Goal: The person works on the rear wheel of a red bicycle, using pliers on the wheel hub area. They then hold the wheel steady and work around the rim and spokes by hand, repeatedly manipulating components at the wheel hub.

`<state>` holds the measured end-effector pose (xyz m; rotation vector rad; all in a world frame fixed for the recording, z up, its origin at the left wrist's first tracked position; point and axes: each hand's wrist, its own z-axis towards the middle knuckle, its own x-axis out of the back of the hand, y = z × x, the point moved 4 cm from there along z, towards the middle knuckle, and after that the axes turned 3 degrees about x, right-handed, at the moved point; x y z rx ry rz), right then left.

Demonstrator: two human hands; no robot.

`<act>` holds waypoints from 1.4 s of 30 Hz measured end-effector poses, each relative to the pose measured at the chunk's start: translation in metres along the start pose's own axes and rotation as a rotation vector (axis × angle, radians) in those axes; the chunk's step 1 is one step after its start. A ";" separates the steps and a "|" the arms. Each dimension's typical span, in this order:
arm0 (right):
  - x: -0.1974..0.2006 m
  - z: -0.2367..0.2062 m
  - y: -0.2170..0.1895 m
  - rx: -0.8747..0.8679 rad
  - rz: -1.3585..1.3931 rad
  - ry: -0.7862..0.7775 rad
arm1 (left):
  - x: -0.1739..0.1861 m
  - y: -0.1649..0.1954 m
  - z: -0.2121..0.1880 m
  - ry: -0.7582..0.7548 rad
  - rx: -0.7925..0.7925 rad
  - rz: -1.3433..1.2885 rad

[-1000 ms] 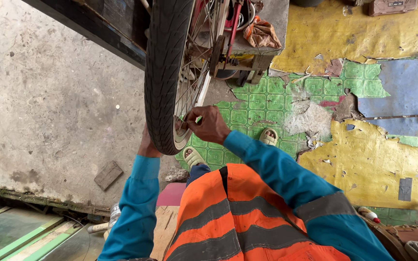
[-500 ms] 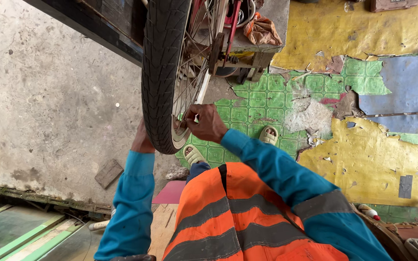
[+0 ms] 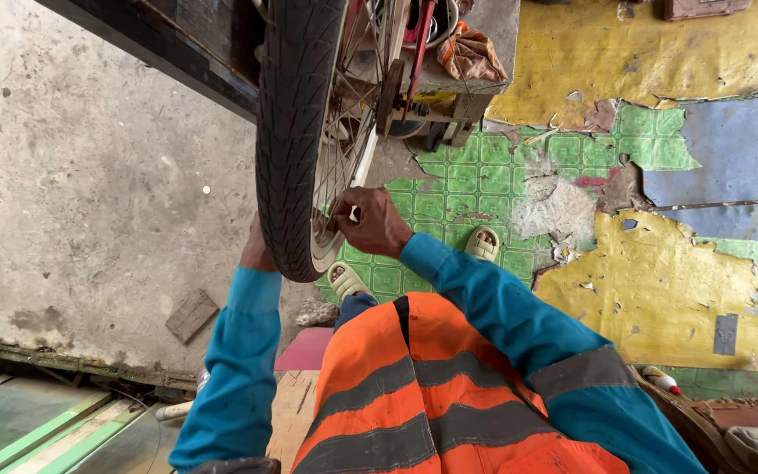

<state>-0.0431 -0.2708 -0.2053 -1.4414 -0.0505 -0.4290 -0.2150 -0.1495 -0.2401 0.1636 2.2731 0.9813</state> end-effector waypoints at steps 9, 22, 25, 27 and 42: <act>0.023 0.003 -0.001 0.013 0.087 -0.222 | 0.003 -0.005 0.001 0.101 -0.117 0.157; 0.023 0.001 -0.004 0.036 0.174 -0.227 | 0.000 -0.016 -0.005 0.094 -0.017 -0.169; 0.024 0.002 -0.003 0.062 0.083 -0.214 | -0.006 -0.013 -0.002 0.069 -0.032 -0.099; 0.014 0.004 -0.002 0.046 -0.003 -0.131 | -0.009 -0.005 -0.008 0.037 -0.048 -0.012; 0.014 0.009 -0.008 -0.021 -0.012 -0.138 | -0.016 0.008 -0.021 -0.013 -0.637 1.138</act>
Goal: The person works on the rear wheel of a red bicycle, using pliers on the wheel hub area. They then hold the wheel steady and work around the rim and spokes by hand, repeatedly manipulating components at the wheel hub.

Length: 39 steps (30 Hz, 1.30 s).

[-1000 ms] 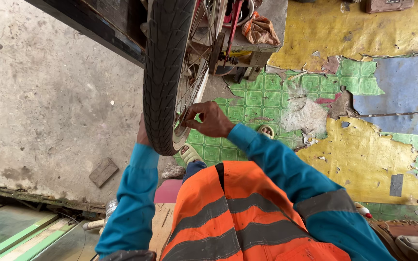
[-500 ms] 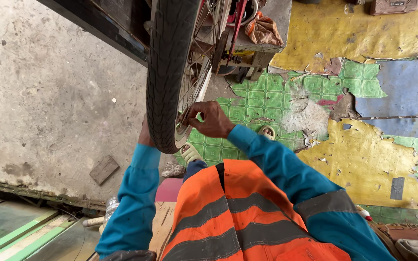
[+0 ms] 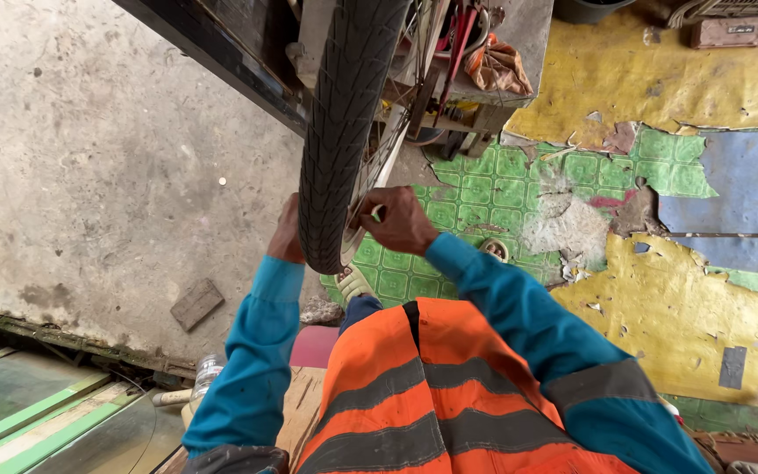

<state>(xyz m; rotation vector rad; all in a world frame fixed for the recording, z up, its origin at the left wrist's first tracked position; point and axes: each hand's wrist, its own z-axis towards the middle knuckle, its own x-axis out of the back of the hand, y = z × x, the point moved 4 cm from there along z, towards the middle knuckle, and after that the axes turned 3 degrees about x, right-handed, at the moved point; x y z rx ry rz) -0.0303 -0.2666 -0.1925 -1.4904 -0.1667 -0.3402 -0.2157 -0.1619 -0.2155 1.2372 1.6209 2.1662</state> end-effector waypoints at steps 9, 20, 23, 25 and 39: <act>0.015 -0.011 0.001 0.004 0.171 -0.058 | -0.005 0.002 0.001 0.115 0.199 0.118; 0.012 -0.009 -0.008 0.068 0.069 -0.069 | -0.017 -0.021 -0.005 0.163 0.364 -0.896; 0.013 -0.006 -0.005 0.092 -0.076 0.016 | -0.028 -0.025 -0.001 0.236 0.577 -1.318; 0.009 -0.006 -0.014 0.304 -0.301 0.203 | -0.028 -0.022 0.002 0.129 0.552 -1.219; 0.033 -0.062 0.006 0.048 0.244 -0.025 | -0.020 -0.022 -0.018 -0.058 0.592 -1.292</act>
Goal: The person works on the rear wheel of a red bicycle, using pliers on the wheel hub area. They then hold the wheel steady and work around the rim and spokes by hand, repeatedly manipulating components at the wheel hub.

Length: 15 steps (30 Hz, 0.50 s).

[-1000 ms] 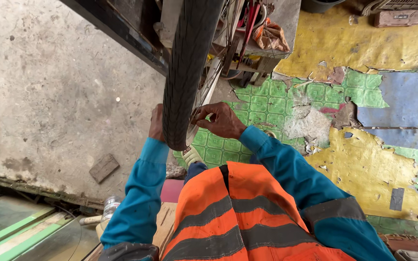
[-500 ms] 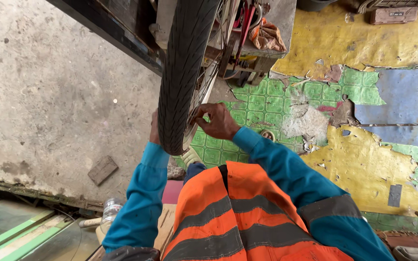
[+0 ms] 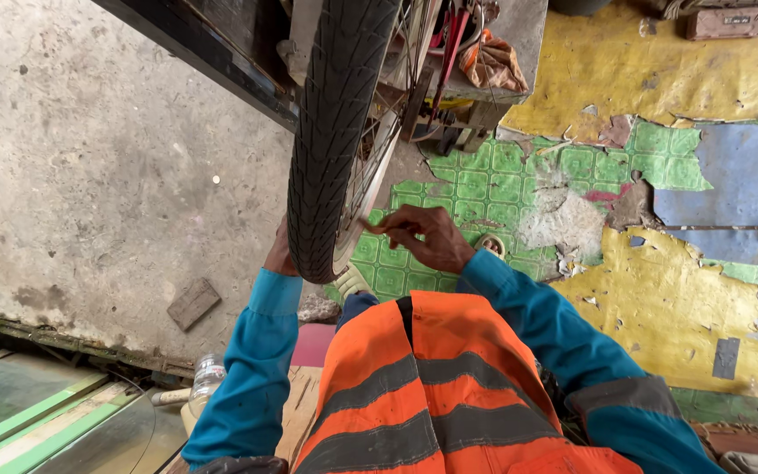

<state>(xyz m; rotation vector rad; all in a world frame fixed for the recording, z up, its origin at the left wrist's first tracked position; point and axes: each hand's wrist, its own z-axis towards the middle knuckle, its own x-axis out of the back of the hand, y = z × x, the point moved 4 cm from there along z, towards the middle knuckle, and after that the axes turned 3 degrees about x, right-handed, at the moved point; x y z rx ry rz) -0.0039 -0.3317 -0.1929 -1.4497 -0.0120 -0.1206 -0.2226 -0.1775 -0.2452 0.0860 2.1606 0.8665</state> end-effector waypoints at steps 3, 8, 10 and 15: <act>0.006 -0.001 0.009 -0.082 0.042 0.031 | -0.003 0.001 -0.001 -0.004 0.064 -0.098; -0.003 0.013 0.013 -0.053 0.019 -0.023 | 0.000 0.006 -0.009 -0.065 -0.020 0.051; -0.013 0.021 0.009 -0.031 0.000 -0.074 | 0.005 0.005 -0.009 -0.024 -0.029 0.063; -0.022 0.036 -0.006 -0.011 -0.092 -0.088 | 0.005 0.013 -0.008 0.027 -0.155 0.333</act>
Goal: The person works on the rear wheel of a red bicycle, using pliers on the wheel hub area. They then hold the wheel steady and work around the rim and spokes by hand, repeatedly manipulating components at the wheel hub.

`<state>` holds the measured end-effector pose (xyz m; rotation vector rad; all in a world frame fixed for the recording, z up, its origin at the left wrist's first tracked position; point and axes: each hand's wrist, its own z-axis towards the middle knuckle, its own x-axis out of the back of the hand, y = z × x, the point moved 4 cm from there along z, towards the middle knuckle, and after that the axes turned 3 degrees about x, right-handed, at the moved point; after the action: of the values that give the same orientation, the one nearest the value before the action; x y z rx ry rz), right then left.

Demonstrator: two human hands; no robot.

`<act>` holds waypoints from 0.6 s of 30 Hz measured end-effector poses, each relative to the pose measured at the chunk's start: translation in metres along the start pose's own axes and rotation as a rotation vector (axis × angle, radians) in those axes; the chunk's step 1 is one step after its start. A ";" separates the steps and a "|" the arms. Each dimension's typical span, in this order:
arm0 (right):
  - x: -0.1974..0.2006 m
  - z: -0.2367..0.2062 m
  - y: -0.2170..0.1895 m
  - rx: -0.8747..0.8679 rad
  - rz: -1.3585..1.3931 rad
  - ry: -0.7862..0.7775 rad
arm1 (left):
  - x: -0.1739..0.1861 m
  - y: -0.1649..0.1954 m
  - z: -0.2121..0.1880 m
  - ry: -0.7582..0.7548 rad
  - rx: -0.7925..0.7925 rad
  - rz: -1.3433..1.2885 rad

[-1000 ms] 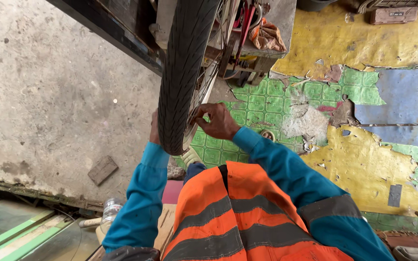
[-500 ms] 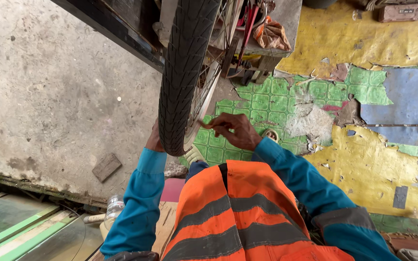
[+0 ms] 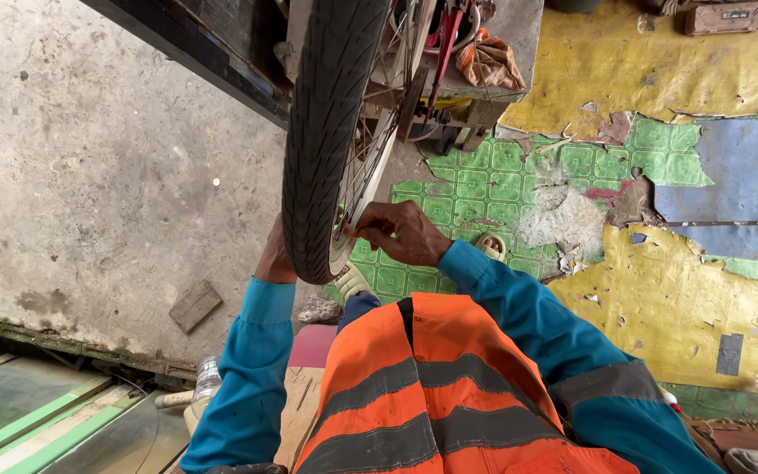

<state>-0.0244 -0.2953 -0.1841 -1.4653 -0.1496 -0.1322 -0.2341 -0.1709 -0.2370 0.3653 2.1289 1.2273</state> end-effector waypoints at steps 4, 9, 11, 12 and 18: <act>0.000 0.001 -0.012 0.042 0.063 -0.046 | -0.009 0.014 -0.010 -0.150 -0.241 0.691; 0.003 -0.006 -0.015 -0.011 0.237 -0.070 | -0.004 0.007 -0.017 -0.097 -0.185 0.783; 0.003 -0.005 -0.012 -0.024 0.191 -0.055 | -0.003 0.005 -0.016 -0.108 -0.211 0.865; 0.002 -0.004 -0.009 -0.034 0.125 -0.040 | -0.003 0.005 -0.017 -0.108 -0.236 0.863; -0.006 0.003 0.001 0.034 0.121 0.034 | -0.006 0.008 -0.018 -0.129 -0.191 0.723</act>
<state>-0.0301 -0.2925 -0.1857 -1.4335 -0.0357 -0.0560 -0.2414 -0.1821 -0.2216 1.1598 1.7907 1.7205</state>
